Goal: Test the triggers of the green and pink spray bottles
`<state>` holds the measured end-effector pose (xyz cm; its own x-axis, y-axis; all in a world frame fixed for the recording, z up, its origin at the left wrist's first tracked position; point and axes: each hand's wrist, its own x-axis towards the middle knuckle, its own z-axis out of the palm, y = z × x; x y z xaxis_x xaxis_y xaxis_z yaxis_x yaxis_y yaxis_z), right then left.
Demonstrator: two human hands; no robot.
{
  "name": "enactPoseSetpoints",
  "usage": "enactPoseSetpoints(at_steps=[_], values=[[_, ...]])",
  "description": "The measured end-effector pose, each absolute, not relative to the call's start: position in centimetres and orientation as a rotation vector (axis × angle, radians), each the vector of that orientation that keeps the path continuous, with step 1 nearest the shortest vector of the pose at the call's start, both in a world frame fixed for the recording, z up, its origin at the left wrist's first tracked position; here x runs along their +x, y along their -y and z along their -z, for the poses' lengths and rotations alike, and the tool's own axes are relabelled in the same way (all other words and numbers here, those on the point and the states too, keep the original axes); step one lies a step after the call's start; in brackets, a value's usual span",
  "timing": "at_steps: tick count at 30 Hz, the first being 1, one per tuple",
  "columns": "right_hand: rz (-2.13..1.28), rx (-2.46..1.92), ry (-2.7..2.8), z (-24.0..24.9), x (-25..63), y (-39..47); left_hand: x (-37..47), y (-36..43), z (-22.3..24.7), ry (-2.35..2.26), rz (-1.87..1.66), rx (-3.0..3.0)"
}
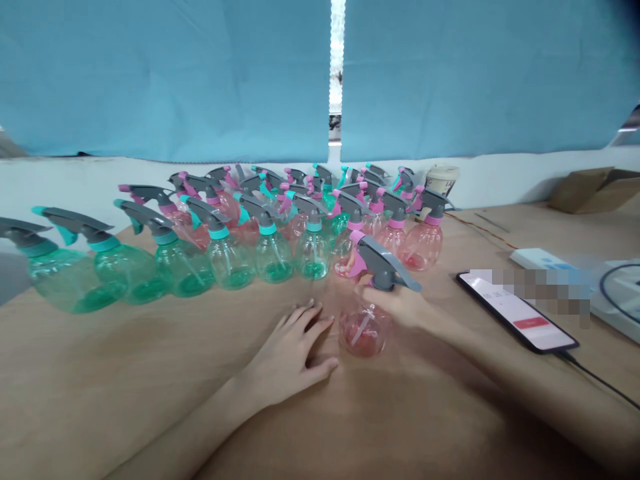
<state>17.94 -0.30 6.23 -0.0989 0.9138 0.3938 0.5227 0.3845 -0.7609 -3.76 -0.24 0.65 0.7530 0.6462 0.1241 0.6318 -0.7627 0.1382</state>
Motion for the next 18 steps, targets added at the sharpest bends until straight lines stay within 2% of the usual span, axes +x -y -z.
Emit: enactPoseSetpoints(at_steps=[4, 18], values=[[-0.654, -1.192, 1.737, -6.15, 17.90, 0.14, -3.61, 0.27, -0.88, -1.049, -0.245, 2.838], [-0.561, -1.355, 1.651, -5.74, 17.51, 0.51, -3.69, 0.30, -0.78, -1.048, -0.239, 2.849]])
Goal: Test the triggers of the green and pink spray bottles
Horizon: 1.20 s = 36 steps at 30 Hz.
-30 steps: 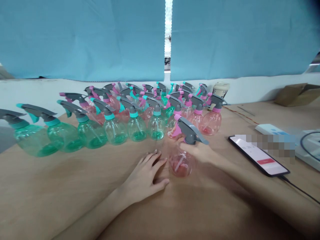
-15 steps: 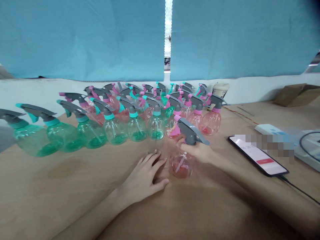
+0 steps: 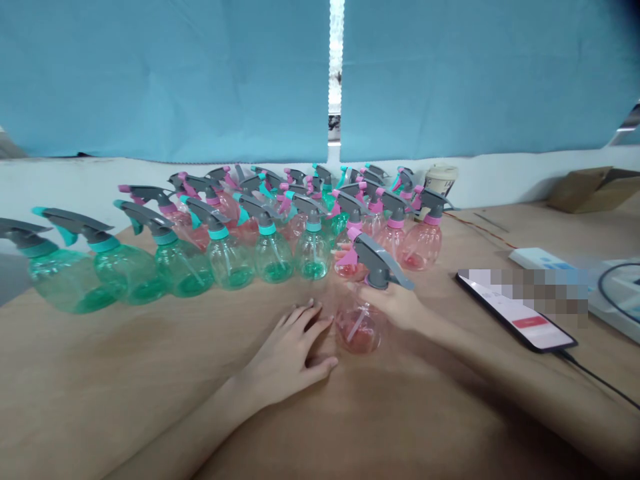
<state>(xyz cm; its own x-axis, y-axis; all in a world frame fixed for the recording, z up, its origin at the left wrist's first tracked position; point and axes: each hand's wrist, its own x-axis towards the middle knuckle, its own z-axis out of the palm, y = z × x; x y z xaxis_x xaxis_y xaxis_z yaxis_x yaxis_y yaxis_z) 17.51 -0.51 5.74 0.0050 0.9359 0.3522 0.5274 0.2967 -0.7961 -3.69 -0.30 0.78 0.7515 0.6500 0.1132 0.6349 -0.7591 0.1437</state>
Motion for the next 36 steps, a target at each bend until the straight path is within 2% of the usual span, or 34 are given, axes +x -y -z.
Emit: enactPoseSetpoints(at_steps=[36], values=[[-0.603, -1.411, 1.643, -5.33, 17.67, 0.22, -3.69, 0.25, -0.77, -1.055, -0.222, 2.854]])
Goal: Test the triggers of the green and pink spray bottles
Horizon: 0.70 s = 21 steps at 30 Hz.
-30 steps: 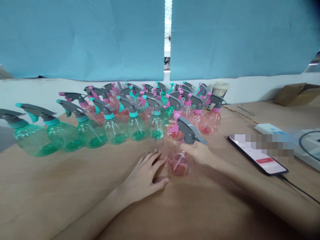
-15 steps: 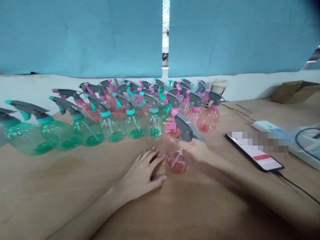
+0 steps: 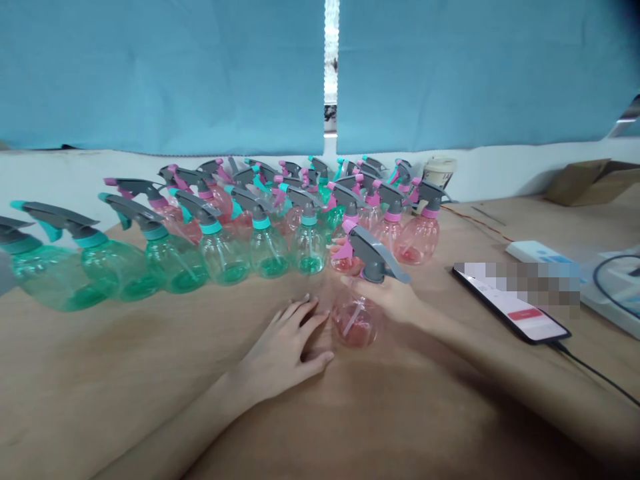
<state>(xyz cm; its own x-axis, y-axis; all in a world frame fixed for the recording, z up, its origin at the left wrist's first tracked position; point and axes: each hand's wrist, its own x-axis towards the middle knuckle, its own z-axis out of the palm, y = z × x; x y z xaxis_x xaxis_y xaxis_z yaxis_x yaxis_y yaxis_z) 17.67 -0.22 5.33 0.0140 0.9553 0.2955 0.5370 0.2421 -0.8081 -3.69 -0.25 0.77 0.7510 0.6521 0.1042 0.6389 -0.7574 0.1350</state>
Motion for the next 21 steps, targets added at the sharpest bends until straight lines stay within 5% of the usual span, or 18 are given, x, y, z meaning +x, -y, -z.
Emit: enactPoseSetpoints(at_steps=[21], values=[[-0.592, -1.303, 1.657, -6.05, 17.55, 0.28, -3.72, 0.11, -0.62, -1.049, -0.223, 2.858]])
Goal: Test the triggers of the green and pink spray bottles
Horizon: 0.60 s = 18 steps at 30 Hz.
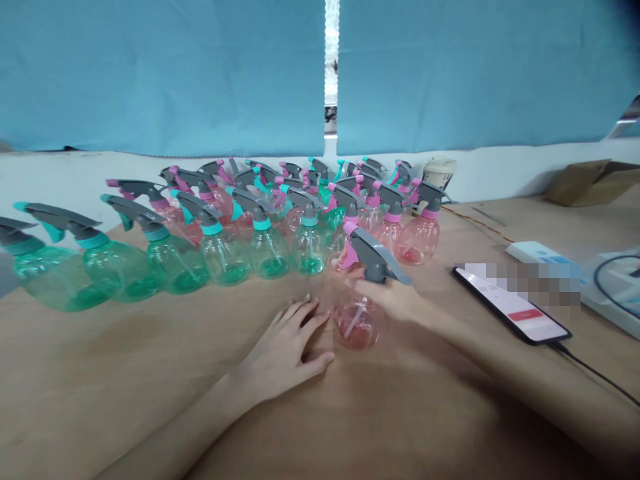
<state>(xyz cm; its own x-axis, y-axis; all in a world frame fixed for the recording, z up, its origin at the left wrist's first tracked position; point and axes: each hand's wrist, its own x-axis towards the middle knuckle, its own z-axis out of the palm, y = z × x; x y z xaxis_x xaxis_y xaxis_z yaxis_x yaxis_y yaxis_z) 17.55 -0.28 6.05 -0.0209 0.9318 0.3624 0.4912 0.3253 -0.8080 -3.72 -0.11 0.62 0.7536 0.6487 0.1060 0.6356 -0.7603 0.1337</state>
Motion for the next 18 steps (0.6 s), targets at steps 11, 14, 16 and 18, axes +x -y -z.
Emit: enactPoseSetpoints(at_steps=[11, 14, 16, 18], values=[[-0.654, -1.132, 1.690, -5.95, 17.67, 0.43, -3.66, 0.08, -0.47, -1.051, -0.221, 2.854], [-0.654, -1.147, 1.668, -5.60, 17.48, 0.44, -3.69, 0.12, -0.58, -1.045, -0.230, 2.858], [-0.643, -1.168, 1.654, -5.50, 17.32, 0.47, -3.70, 0.12, -0.64, -1.045, -0.240, 2.860], [-0.630, -1.167, 1.651, -5.51, 17.19, 0.50, -3.69, 0.10, -0.66, -1.048, -0.245, 2.860]])
